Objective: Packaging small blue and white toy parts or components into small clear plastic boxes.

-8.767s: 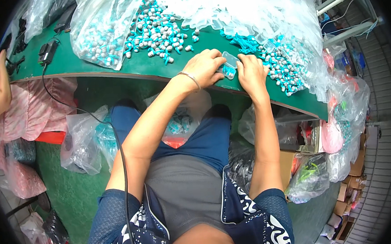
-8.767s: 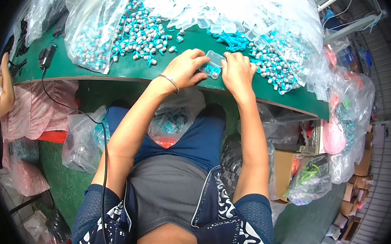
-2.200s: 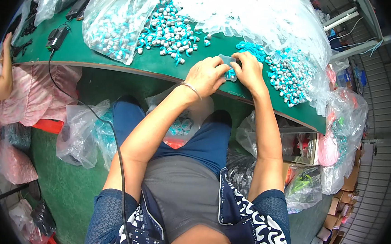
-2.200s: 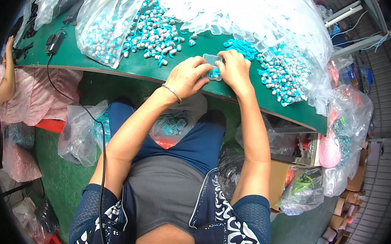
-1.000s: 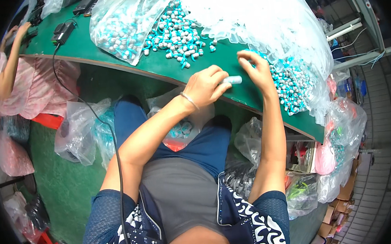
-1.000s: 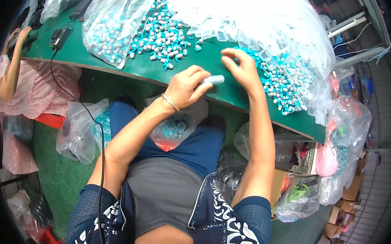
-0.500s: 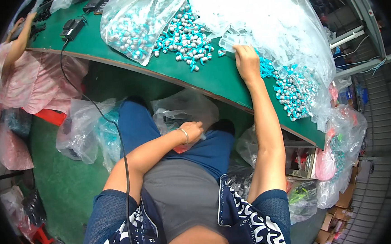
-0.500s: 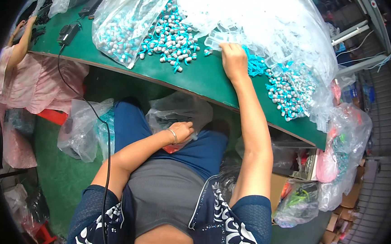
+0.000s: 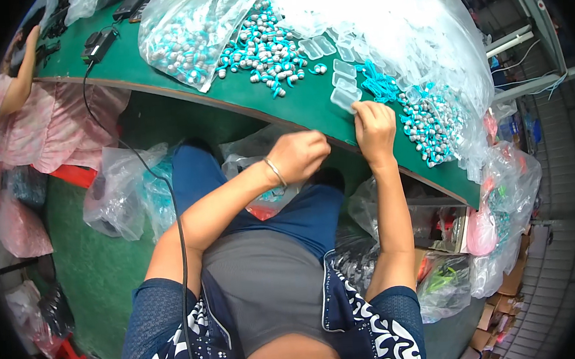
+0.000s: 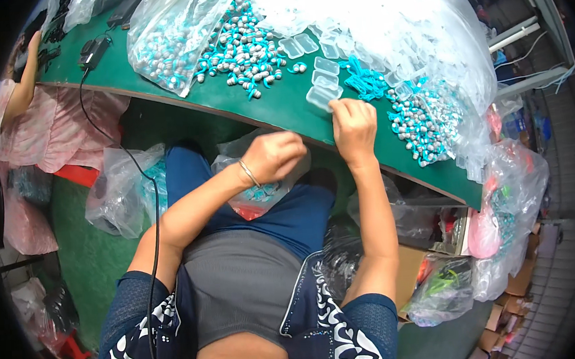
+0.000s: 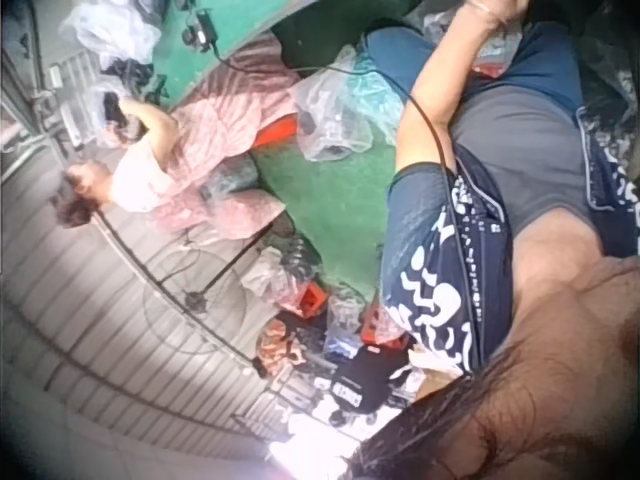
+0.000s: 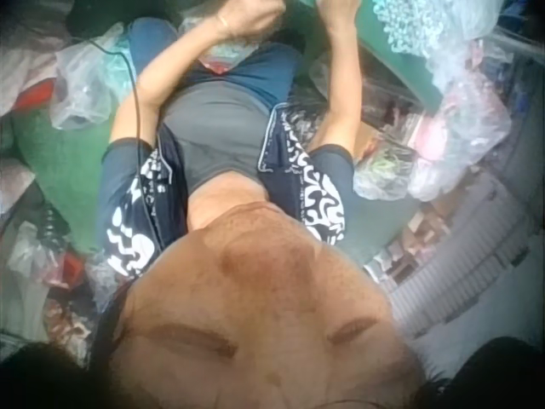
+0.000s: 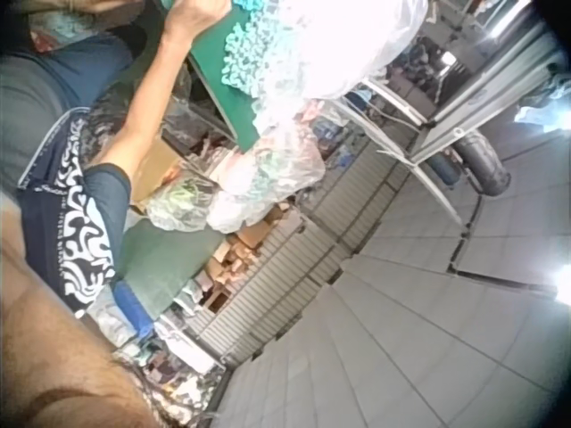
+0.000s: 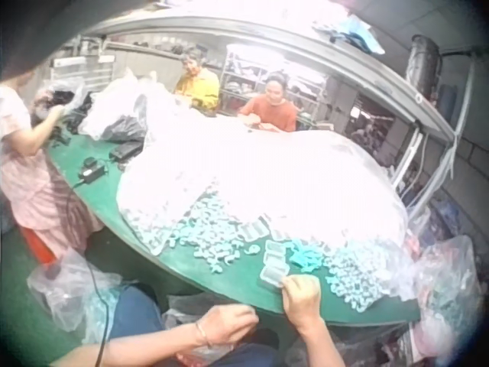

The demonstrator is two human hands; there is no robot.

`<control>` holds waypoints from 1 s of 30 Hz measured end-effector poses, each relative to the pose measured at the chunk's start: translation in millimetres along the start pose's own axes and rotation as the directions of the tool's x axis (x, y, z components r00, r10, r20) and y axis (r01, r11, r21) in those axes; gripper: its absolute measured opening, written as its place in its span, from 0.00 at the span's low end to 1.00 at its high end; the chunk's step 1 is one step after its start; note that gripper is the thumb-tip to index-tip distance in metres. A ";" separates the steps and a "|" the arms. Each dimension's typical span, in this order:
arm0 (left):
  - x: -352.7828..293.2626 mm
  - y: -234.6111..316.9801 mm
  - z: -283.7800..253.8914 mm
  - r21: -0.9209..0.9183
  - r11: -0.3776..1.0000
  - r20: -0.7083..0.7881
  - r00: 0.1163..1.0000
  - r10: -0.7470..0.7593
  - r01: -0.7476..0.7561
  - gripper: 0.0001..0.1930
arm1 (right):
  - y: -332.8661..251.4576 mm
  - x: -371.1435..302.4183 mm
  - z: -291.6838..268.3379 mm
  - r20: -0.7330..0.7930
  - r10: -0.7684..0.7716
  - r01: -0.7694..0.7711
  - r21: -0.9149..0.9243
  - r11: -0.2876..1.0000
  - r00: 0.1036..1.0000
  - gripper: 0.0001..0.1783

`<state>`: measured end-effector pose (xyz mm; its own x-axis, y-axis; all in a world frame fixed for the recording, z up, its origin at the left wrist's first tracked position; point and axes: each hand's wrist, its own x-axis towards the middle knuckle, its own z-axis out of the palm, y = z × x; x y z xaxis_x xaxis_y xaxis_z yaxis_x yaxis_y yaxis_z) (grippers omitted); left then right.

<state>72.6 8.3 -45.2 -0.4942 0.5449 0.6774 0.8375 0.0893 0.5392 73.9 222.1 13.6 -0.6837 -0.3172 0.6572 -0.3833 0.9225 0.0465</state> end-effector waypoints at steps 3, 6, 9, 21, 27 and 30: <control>36.3 -6.9 -22.7 0.163 0.985 -0.166 0.986 -0.023 0.051 0.08 | -8.3 -16.4 -7.6 0.043 0.004 -0.005 0.032 0.999 0.999 0.12; 63.5 -29.8 -26.4 0.396 0.900 -0.229 0.969 -0.092 0.180 0.10 | -8.9 -27.5 -8.7 0.074 0.059 -0.066 0.090 0.994 0.995 0.14; 86.8 -48.6 -23.1 0.601 0.752 -0.231 0.960 -0.161 0.271 0.08 | -7.3 -29.0 -7.2 0.058 0.119 -0.126 0.135 0.983 0.991 0.16; 103.1 -72.4 -9.8 0.723 0.644 -0.174 0.969 -0.178 0.248 0.05 | 44.5 -16.6 3.0 -0.087 0.316 -0.305 0.118 0.945 0.945 0.08; 74.7 -41.4 -9.1 0.576 0.785 -0.044 0.968 -0.247 0.227 0.06 | 66.0 9.6 23.5 0.005 0.351 -0.345 -0.172 0.923 0.936 0.09; 66.9 -37.2 -6.4 0.507 0.823 -0.102 0.966 -0.239 0.257 0.06 | 68.8 14.1 33.1 0.040 0.323 -0.302 -0.265 0.916 0.946 0.08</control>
<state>6.9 36.1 -16.7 -0.7013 0.4197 0.5762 0.6801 0.6363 0.3642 17.3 273.8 1.2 -0.7950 -0.0107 0.6065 0.0200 0.9988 0.0439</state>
